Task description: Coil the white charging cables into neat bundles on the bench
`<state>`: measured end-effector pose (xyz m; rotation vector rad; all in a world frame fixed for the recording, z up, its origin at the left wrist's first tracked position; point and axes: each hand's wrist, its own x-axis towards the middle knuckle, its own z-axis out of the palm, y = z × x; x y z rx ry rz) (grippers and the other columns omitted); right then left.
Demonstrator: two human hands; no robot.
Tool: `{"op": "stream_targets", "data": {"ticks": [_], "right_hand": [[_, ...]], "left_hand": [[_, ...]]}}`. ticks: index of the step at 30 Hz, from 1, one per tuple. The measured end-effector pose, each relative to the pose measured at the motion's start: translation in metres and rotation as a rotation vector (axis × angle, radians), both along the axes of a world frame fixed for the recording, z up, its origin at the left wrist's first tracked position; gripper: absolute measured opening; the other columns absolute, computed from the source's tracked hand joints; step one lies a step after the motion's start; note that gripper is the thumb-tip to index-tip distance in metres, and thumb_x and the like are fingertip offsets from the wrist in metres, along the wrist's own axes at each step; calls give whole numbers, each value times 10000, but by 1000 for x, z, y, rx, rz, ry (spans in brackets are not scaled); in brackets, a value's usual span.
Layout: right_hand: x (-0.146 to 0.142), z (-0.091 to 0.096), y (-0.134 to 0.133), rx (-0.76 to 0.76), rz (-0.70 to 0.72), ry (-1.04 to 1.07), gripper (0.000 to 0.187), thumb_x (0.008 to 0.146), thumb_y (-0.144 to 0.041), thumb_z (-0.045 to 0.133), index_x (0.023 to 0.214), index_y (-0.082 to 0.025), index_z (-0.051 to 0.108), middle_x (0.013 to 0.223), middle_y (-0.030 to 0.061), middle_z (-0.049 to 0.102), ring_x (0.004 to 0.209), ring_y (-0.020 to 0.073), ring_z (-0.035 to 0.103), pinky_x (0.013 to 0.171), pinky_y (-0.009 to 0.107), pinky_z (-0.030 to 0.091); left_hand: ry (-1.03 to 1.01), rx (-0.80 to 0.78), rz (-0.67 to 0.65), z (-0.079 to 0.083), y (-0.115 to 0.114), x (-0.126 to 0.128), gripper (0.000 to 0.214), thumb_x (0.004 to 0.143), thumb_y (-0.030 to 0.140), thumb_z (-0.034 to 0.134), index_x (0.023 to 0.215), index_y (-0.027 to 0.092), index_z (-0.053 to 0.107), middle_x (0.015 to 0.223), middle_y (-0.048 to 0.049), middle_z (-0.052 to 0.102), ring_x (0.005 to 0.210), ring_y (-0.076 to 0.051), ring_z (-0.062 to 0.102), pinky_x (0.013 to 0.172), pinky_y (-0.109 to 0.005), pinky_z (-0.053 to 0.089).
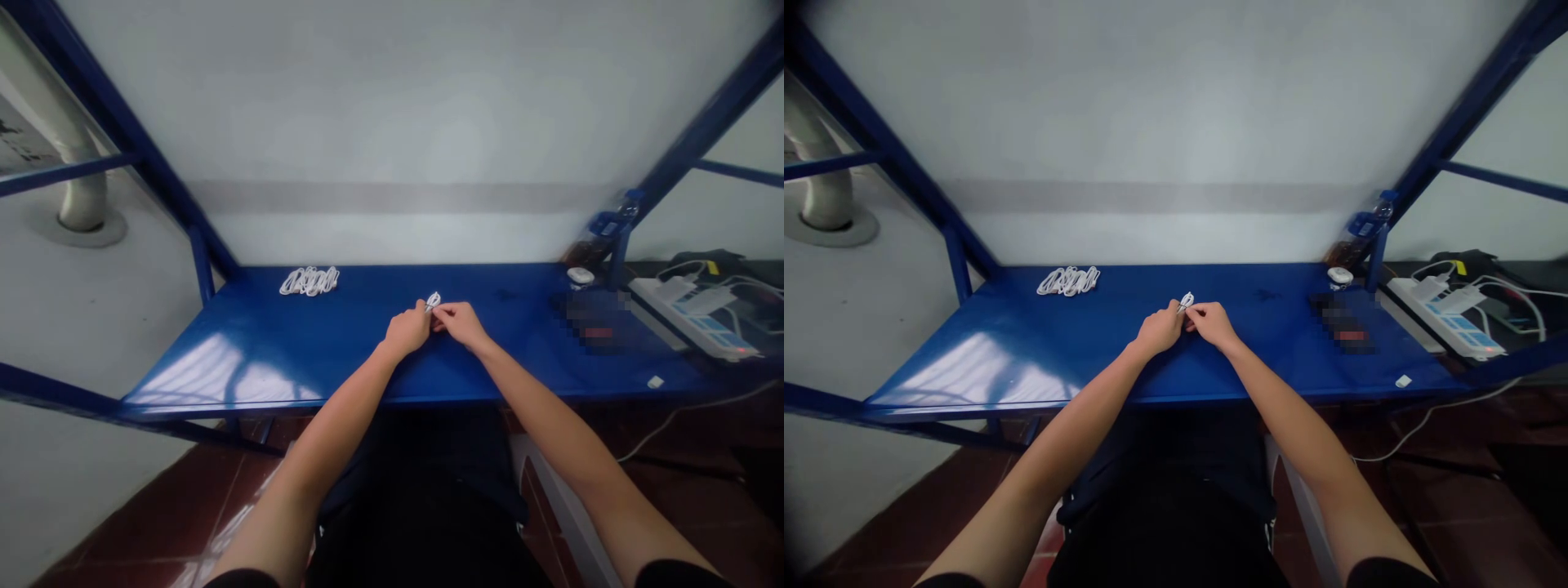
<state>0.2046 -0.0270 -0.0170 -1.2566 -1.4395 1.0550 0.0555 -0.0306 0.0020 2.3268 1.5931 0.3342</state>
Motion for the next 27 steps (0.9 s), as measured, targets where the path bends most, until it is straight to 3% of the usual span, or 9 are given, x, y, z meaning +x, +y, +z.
{"op": "stream_targets", "data": {"ticks": [5, 8, 11, 14, 19, 23, 27], "right_hand": [[-1, 4, 2, -61, -41, 166, 315, 620, -448, 787, 685, -144, 736, 596, 22, 655, 525, 125, 595, 560, 290, 560], [-1, 5, 3, -73, -64, 182, 306, 626, -441, 779, 693, -145, 741, 586, 12, 639, 504, 114, 576, 534, 273, 539], [0, 8, 1, 11, -58, 53, 264, 723, -414, 698, 694, -154, 739, 597, 13, 635, 486, 123, 584, 527, 271, 516], [0, 12, -5, 207, -30, -201, 256, 823, -343, 592, 718, -165, 742, 694, 35, 667, 495, 130, 604, 546, 272, 497], [-2, 13, -10, 477, -17, -468, 260, 874, -229, 523, 757, -193, 752, 779, 55, 702, 658, 153, 642, 647, 264, 487], [-3, 12, -9, 522, -10, -513, 265, 872, -222, 518, 768, -202, 761, 791, 59, 710, 711, 166, 642, 673, 273, 479], [-2, 14, -9, 415, -6, -416, 271, 858, -261, 526, 712, -196, 745, 789, 55, 706, 648, 156, 636, 626, 268, 487]], "left_hand": [[-204, -68, -6, 1, 3, -2, 328, 1008, 413, 264, 1110, 176, 465, 1030, -178, 682, 938, -298, 668, 744, -348, 460], [-377, -72, -33, -4, 7, -1, 295, 1014, 394, 273, 1029, 188, 484, 951, -129, 681, 867, -246, 658, 699, -303, 438], [-528, -58, -57, -11, 11, 0, 281, 1014, 385, 294, 943, 193, 487, 845, -72, 655, 756, -193, 621, 647, -270, 404], [-636, -41, -27, -15, 14, 2, 315, 1008, 393, 320, 841, 188, 492, 771, -39, 619, 700, -159, 577, 635, -255, 382], [-758, -72, 64, -17, 18, 4, 446, 1001, 434, 292, 725, 169, 521, 712, -35, 594, 692, -150, 546, 648, -256, 366], [-813, -95, 126, -17, 20, 5, 453, 965, 468, 349, 669, 168, 516, 636, -12, 555, 639, -138, 503, 613, -255, 337], [-831, -35, 101, -18, 22, 5, 414, 936, 447, 411, 642, 169, 500, 608, 9, 523, 604, -120, 461, 588, -249, 326]]}}
